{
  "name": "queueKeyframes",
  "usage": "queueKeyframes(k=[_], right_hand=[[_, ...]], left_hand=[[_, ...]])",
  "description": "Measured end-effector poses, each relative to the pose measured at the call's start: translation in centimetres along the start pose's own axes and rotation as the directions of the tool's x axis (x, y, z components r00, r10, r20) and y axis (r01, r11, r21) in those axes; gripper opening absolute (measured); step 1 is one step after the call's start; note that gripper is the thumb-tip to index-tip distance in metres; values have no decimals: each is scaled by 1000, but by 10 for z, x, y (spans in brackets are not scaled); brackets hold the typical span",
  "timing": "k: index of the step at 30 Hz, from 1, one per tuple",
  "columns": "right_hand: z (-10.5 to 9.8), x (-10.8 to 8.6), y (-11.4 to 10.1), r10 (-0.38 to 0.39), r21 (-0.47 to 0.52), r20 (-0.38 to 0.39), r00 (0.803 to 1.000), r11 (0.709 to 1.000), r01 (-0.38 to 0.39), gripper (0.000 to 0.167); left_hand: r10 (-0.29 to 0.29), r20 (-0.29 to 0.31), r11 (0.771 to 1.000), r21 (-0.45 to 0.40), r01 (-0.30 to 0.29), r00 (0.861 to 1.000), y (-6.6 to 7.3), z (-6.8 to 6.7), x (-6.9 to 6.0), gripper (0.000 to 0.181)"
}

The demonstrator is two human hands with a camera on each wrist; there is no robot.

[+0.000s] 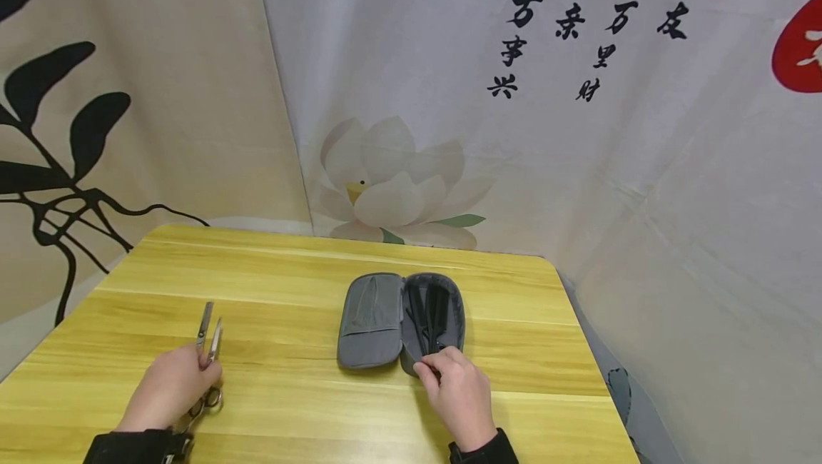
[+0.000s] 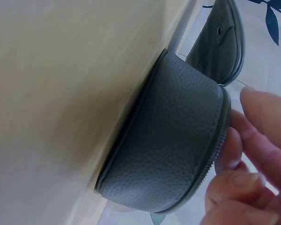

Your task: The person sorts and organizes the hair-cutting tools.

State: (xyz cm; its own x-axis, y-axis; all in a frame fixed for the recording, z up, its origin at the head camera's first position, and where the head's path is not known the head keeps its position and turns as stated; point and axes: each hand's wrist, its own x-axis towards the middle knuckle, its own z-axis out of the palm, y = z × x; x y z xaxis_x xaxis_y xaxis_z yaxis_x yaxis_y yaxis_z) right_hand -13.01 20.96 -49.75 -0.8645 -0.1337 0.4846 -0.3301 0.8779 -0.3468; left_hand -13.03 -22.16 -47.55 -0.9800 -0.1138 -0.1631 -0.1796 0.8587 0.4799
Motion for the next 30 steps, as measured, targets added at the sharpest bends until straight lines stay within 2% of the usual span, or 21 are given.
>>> queueKeyframes(k=[6, 8, 10, 12, 14, 17, 19, 21, 24, 26, 28, 30], right_hand=[[-1, 0, 1, 6, 19, 6, 1000, 1000, -6, 10], [0, 0, 1, 14, 27, 13, 1000, 1000, -15, 10], [0, -1, 1, 22, 34, 20, 1000, 999, -23, 9], [0, -1, 2, 35, 45, 32, 999, 998, -37, 9], [0, -1, 3, 43, 50, 38, 998, 998, -45, 8], [0, 0, 3, 47, 62, 41, 998, 997, -49, 8], [-1, 0, 3, 44, 67, 36, 998, 997, -46, 8], [-1, 0, 2, 32, 73, 26, 999, 997, -34, 8], [-2, 0, 1, 19, 84, 14, 1000, 996, -20, 8], [-2, 0, 1, 11, 91, 8, 1000, 996, -12, 8], [-2, 0, 1, 10, 99, 8, 1000, 995, -11, 8], [-2, -1, 1, 7, 104, 8, 1000, 995, -7, 8]], left_hand=[[1, 21, 993, -121, 1, 1000, 7, -5, 2, 21], [-2, 38, 983, -183, 9, 999, 10, -6, 2, 27], [-12, 60, 961, -274, 28, 998, 13, -7, 2, 34], [-1, 74, 924, -381, 30, 997, 16, -7, 0, 37], [-1, 92, 871, -490, 46, 996, 20, -9, -1, 38], [21, 90, 813, -582, 35, 996, 23, -10, -2, 43], [22, 90, 784, -620, 39, 996, 24, -10, -2, 48], [24, 84, 764, -645, 35, 996, 26, -8, -1, 52], [37, 76, 729, -684, 25, 996, 30, -4, -1, 51], [48, 67, 693, -721, 15, 997, 33, 0, -1, 46], [65, 53, 644, -765, -1, 997, 36, 3, -1, 42], [87, 43, 578, -816, -15, 995, 39, 6, -1, 40]])
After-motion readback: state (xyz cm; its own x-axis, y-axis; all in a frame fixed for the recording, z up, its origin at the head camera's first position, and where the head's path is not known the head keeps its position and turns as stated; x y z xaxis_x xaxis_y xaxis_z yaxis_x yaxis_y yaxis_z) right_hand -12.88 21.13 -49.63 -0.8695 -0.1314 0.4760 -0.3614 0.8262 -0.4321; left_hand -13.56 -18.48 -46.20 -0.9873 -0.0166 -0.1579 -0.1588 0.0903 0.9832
